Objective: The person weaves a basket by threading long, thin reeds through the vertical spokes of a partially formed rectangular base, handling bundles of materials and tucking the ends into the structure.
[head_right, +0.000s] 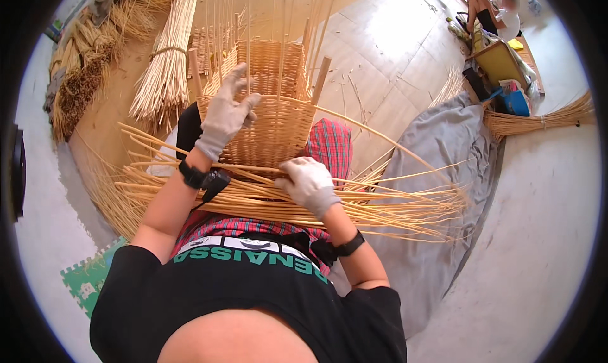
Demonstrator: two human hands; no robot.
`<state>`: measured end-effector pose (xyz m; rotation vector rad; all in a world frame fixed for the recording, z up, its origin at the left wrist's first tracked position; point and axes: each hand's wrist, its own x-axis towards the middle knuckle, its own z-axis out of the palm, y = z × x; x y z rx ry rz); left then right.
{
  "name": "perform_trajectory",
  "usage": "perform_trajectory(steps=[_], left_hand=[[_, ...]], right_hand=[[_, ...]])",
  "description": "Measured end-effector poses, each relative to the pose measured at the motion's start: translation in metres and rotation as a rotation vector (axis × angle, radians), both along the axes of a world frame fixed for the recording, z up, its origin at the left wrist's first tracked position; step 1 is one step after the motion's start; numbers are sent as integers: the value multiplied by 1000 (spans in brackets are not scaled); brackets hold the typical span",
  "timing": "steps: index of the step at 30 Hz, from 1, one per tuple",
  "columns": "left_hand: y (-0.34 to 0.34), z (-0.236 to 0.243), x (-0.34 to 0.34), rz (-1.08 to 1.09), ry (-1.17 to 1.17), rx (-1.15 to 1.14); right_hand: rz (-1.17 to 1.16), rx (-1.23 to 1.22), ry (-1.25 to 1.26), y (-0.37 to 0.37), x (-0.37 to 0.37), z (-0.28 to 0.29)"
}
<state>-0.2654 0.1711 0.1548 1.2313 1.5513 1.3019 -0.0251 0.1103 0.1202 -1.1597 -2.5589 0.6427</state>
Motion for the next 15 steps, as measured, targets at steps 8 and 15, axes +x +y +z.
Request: perform_trajectory(steps=[8,15], left_hand=[[-74,5,-93,-216,952,360],[-61,15,-70,-388,802,536]], right_hand=[[-622,599,189,14,41,55],[-282,-852,1302,-2,-38,43]])
